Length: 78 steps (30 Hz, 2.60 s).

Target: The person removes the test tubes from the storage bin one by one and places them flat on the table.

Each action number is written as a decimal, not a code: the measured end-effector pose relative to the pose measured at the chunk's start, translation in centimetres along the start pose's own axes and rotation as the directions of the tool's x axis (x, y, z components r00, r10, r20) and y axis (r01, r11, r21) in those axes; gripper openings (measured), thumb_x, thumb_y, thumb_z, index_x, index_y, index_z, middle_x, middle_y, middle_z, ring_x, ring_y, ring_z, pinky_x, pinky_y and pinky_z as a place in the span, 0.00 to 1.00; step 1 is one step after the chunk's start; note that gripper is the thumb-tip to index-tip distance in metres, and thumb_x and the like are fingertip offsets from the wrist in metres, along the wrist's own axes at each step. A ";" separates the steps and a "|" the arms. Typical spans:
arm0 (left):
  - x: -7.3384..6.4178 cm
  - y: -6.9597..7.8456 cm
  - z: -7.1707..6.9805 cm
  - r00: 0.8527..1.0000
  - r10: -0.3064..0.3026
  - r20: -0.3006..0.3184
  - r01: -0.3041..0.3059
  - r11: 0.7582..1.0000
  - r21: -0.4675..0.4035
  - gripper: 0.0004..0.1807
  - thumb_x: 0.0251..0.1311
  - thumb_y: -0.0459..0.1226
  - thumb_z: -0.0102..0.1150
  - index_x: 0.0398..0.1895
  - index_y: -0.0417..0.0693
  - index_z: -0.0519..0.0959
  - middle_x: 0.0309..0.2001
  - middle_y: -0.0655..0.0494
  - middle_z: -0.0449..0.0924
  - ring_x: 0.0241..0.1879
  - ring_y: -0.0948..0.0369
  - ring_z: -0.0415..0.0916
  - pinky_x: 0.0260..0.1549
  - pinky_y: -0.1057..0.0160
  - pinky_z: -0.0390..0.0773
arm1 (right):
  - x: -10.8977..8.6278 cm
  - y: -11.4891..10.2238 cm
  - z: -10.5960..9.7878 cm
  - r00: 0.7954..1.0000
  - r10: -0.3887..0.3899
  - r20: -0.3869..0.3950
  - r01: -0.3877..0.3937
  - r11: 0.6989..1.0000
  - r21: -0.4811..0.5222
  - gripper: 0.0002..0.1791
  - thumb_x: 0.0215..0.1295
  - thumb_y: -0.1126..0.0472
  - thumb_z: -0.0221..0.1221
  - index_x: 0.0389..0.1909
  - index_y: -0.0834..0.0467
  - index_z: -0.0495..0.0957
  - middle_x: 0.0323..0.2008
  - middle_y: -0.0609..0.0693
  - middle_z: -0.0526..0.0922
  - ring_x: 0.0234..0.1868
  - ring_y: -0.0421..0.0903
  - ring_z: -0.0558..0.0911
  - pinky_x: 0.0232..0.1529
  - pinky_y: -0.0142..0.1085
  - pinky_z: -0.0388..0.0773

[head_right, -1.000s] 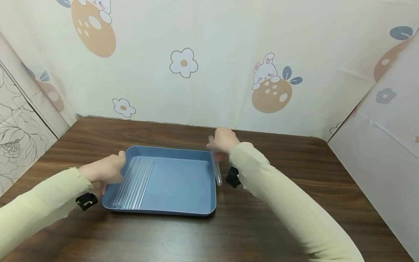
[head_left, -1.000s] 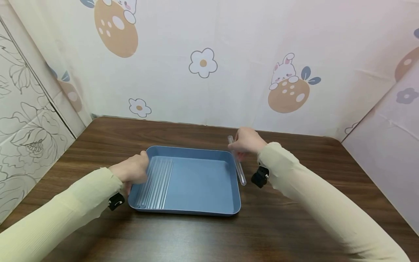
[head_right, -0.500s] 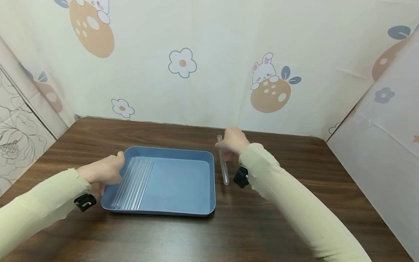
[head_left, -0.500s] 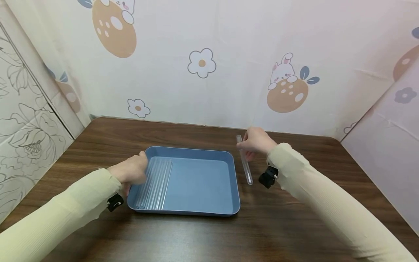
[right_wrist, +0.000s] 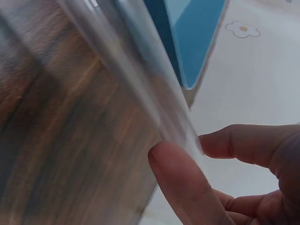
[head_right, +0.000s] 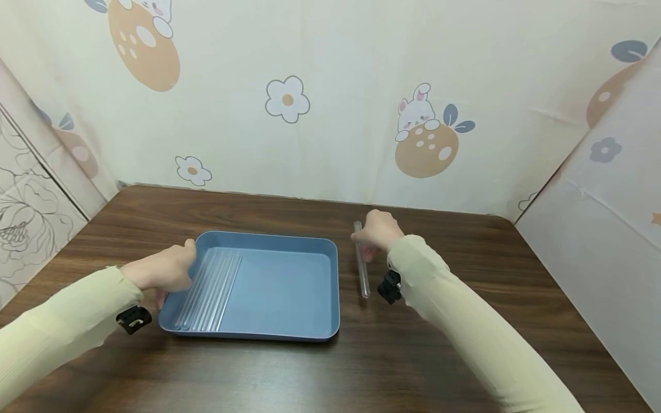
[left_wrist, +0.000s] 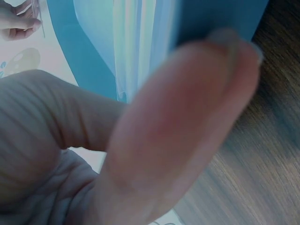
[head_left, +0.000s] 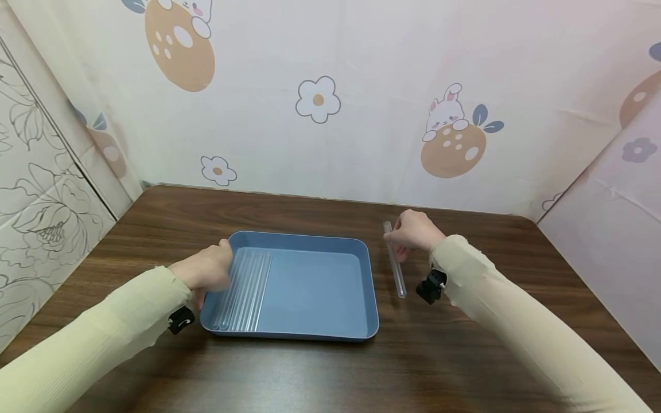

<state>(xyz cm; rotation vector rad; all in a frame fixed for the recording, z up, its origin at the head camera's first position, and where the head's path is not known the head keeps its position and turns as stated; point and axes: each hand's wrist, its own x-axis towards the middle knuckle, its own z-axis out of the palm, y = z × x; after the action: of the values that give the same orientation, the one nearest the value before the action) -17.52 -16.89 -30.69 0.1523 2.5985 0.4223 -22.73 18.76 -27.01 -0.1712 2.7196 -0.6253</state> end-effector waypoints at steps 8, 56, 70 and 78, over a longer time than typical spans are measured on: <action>0.0 -0.1 0.0 1.000 0.003 0.015 -0.003 1.000 -0.002 0.42 0.55 0.22 0.43 0.68 0.18 0.32 0.58 0.08 0.51 0.09 0.51 0.77 0.08 0.61 0.80 | 0.4 1.5 1.0 1.000 0.020 0.017 -0.020 1.000 0.008 0.17 0.66 0.61 0.54 0.20 0.66 0.77 0.16 0.53 0.82 0.18 0.44 0.84 0.40 0.42 0.86; 0.1 -0.1 0.0 1.000 -0.005 0.000 0.005 1.000 -0.001 0.42 0.56 0.22 0.43 0.68 0.19 0.32 0.54 0.08 0.58 0.09 0.52 0.77 0.09 0.60 0.81 | 1.0 3.5 3.1 0.997 0.078 0.003 -0.078 0.996 0.043 0.21 0.64 0.58 0.57 0.12 0.60 0.70 0.09 0.52 0.76 0.12 0.41 0.80 0.20 0.34 0.84; 0.0 -0.1 0.0 1.000 -0.012 0.013 0.013 0.999 -0.036 0.42 0.55 0.21 0.44 0.68 0.19 0.32 0.55 0.08 0.56 0.09 0.50 0.77 0.09 0.60 0.81 | 0.8 3.0 1.8 0.994 0.109 -0.008 -0.109 0.994 0.017 0.16 0.64 0.59 0.55 0.29 0.70 0.79 0.18 0.57 0.82 0.14 0.42 0.82 0.21 0.35 0.85; 0.1 -0.3 0.0 1.000 -0.006 0.010 0.006 0.999 -0.041 0.42 0.54 0.21 0.43 0.68 0.18 0.33 0.54 0.07 0.55 0.09 0.50 0.77 0.09 0.60 0.81 | 0.7 2.2 1.1 0.996 0.094 -0.012 -0.094 0.995 -0.029 0.17 0.64 0.58 0.55 0.29 0.70 0.80 0.16 0.55 0.81 0.14 0.41 0.81 0.25 0.35 0.85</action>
<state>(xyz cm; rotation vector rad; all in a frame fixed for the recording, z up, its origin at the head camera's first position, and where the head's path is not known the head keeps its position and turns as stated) -17.60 -17.12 -30.80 0.1326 2.5779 0.4712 -23.09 20.12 -29.08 -0.0470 2.7301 -0.5608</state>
